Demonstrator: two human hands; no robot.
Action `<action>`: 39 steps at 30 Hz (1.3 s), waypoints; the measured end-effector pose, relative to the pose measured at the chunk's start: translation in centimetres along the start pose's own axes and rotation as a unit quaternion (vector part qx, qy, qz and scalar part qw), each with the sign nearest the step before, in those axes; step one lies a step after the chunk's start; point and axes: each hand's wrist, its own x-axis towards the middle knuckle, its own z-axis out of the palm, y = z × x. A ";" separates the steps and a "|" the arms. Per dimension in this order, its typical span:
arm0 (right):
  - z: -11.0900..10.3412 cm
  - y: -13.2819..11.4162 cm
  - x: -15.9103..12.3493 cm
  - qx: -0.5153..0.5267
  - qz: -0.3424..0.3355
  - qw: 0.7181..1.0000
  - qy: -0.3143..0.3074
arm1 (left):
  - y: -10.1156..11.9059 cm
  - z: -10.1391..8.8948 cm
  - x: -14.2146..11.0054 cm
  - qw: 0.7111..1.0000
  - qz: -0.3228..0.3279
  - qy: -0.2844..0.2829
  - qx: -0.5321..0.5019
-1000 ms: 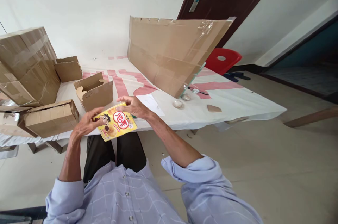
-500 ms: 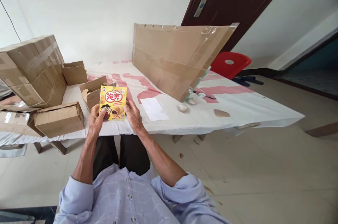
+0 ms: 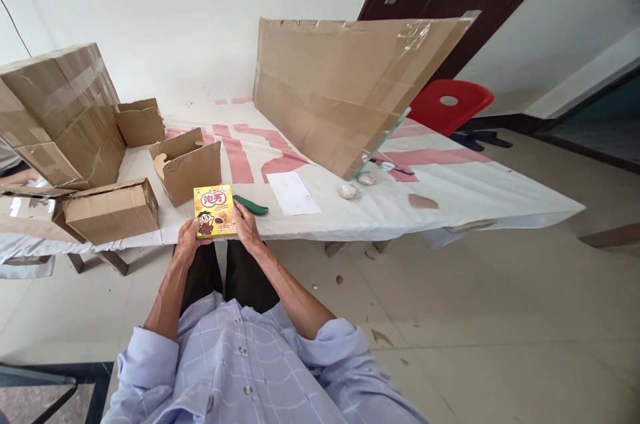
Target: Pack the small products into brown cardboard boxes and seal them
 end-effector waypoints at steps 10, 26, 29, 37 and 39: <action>1.6 -5.8 2.2 -0.008 -0.171 0.985 0.002 | 5.5 0.7 0.7 0.992 0.114 -0.037 -0.033; 4.4 -18.7 5.4 -0.023 -0.361 0.932 -0.009 | 17.0 2.4 1.0 0.947 0.305 -0.097 -0.016; 4.4 -18.5 5.4 -0.025 -0.366 0.930 -0.009 | 17.1 2.3 1.0 0.946 0.309 -0.099 -0.012; 2.8 -10.5 2.9 -0.066 -0.289 0.953 -0.061 | 13.7 -1.3 0.7 0.969 0.181 -0.139 0.094; 2.3 -8.7 3.2 -0.077 -0.275 0.955 -0.082 | 13.1 -2.4 0.9 0.972 0.166 -0.138 0.097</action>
